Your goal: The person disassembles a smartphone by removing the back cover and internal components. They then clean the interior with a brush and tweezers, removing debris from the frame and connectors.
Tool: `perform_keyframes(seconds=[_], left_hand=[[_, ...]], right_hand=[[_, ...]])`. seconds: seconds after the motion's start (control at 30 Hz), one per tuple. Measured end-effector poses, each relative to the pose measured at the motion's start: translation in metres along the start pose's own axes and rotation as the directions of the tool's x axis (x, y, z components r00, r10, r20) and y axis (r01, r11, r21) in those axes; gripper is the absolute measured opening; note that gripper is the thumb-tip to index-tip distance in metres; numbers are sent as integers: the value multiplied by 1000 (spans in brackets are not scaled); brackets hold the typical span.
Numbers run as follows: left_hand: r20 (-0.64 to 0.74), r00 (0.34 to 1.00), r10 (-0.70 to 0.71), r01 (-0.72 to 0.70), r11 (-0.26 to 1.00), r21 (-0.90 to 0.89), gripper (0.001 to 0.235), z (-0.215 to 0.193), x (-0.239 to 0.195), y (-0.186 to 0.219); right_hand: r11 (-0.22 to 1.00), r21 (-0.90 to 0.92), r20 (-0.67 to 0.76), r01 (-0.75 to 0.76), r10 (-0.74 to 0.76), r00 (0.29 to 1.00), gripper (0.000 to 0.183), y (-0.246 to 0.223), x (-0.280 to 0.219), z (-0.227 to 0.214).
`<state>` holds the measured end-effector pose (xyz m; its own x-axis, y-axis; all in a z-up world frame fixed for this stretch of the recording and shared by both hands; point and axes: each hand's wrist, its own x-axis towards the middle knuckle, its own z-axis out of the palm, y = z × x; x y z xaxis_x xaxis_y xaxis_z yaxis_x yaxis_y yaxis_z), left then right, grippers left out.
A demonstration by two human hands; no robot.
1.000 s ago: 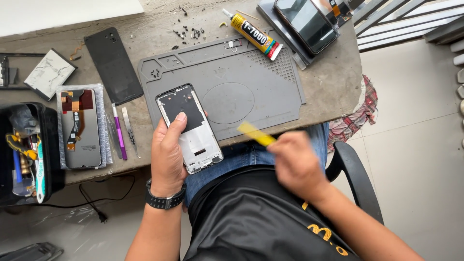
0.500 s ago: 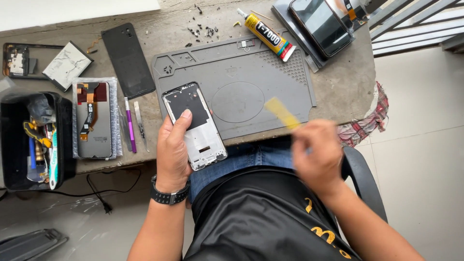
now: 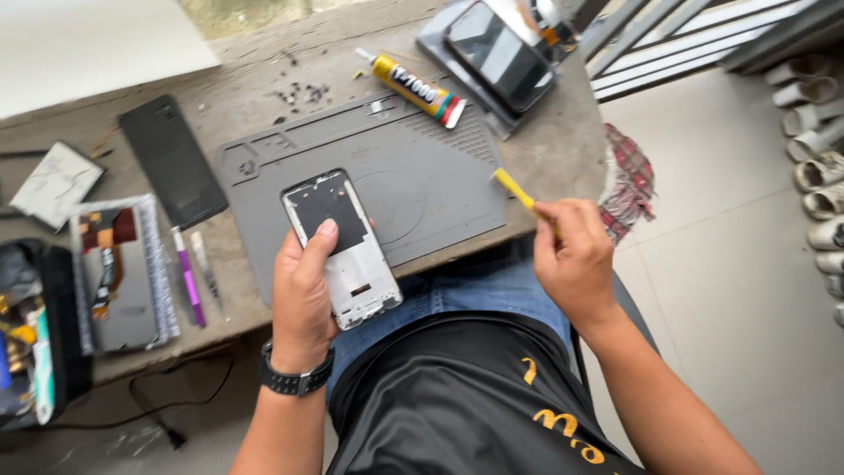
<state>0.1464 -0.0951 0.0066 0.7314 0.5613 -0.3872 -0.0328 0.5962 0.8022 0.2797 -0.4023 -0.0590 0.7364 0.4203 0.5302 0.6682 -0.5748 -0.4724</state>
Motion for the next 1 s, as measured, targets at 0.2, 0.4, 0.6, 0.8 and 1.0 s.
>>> perform_keyframes(seconds=[0.2, 0.4, 0.6, 0.8, 1.0], left_hand=[[34, 999, -34, 31, 996, 84, 29, 13, 4, -9], [18, 994, -109, 104, 981, 165, 41, 23, 5, -3], [48, 993, -110, 97, 971, 220, 43, 34, 8, -5], [86, 996, -18, 2, 983, 185, 26, 31, 13, -18], [41, 998, 51, -57, 985, 163, 25, 22, 7, -5]], right_hand=[[972, 237, 120, -13, -16, 993, 26, -44, -17, 20], [998, 63, -85, -16, 22, 996, 22, -19, 13, -8], [999, 35, 6, -14, 14, 1000, 28, 9, 2, 1], [991, 137, -5, 14, -14, 1000, 13, -37, -2, 9], [993, -97, -196, -67, 47, 979, 18, 39, 3, -26]])
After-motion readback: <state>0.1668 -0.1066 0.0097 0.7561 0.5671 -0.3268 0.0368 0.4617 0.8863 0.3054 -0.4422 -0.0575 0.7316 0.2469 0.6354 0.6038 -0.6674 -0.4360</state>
